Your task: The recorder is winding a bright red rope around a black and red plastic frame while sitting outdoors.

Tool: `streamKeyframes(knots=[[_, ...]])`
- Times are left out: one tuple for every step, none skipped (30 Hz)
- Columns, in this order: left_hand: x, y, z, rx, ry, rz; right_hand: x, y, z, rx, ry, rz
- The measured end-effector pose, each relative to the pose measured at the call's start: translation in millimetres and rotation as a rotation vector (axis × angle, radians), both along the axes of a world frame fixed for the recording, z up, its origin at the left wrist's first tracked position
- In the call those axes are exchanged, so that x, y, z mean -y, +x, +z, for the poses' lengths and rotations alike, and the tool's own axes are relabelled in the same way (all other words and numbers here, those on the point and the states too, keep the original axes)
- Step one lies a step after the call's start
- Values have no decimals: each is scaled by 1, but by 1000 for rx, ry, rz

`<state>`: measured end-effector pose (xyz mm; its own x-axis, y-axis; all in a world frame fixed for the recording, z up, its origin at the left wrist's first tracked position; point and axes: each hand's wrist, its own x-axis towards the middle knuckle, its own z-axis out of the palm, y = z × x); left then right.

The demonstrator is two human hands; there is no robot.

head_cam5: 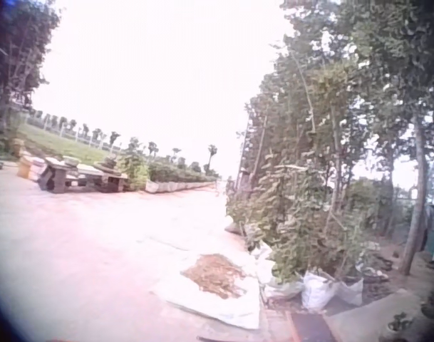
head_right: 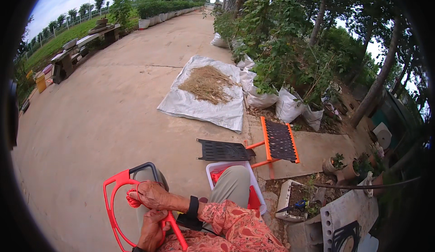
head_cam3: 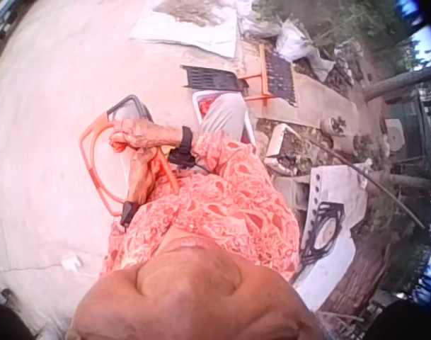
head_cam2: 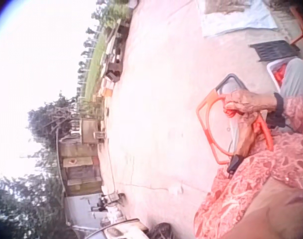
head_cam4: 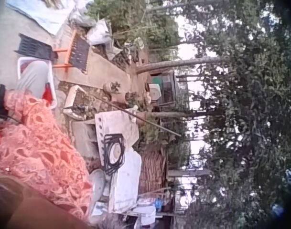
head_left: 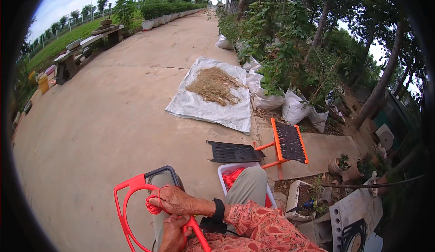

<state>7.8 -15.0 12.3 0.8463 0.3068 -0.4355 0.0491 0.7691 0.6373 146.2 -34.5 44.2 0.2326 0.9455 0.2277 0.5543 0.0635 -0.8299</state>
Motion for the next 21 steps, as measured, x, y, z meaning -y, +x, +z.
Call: streamKeyframes(knots=[[-2,4,-6,-12,-5,-36,1,6,-11,362,30,183],[-3,8,-10,-23,-11,-67,4,2,-7,368,29,177],[1,11,9,-21,-10,-71,8,-6,2,383,31,170],[7,13,29,-32,-79,0,11,-10,6,397,32,161],[12,16,45,-41,-145,55,13,-7,5,395,-2,180],[11,14,31,-41,-141,43,13,-4,4,396,-2,167],[6,8,2,-31,-63,15,12,-1,3,413,66,177],[4,4,-14,-22,12,-8,11,0,0,428,131,192],[4,4,-15,-26,12,-26,10,-1,-3,426,128,173],[5,4,-14,-1,39,-19,8,-2,-6,454,91,186],[6,6,-13,24,64,-18,7,-2,-8,482,52,195],[9,7,4,16,66,-27,5,-4,-12,473,53,185],[13,8,23,-4,25,8,3,-7,-16,524,84,136],[17,11,39,-22,-16,35,5,-7,-14,580,111,78],[19,12,44,-43,-15,48,6,-9,-11,574,107,63],[18,8,36,-48,-14,46,7,-13,5,169,-1,131],[13,4,20,-36,20,46,8,-15,16,-237,-108,195],[9,3,8,-24,53,46,7,-15,18,-243,-107,195],[11,10,2,12,81,17,11,-11,17,-211,70,96],[10,6,1,-2,79,16,10,-14,18,-181,246,25],[10,5,3,-18,105,13,13,-11,27,-178,145,-36]])
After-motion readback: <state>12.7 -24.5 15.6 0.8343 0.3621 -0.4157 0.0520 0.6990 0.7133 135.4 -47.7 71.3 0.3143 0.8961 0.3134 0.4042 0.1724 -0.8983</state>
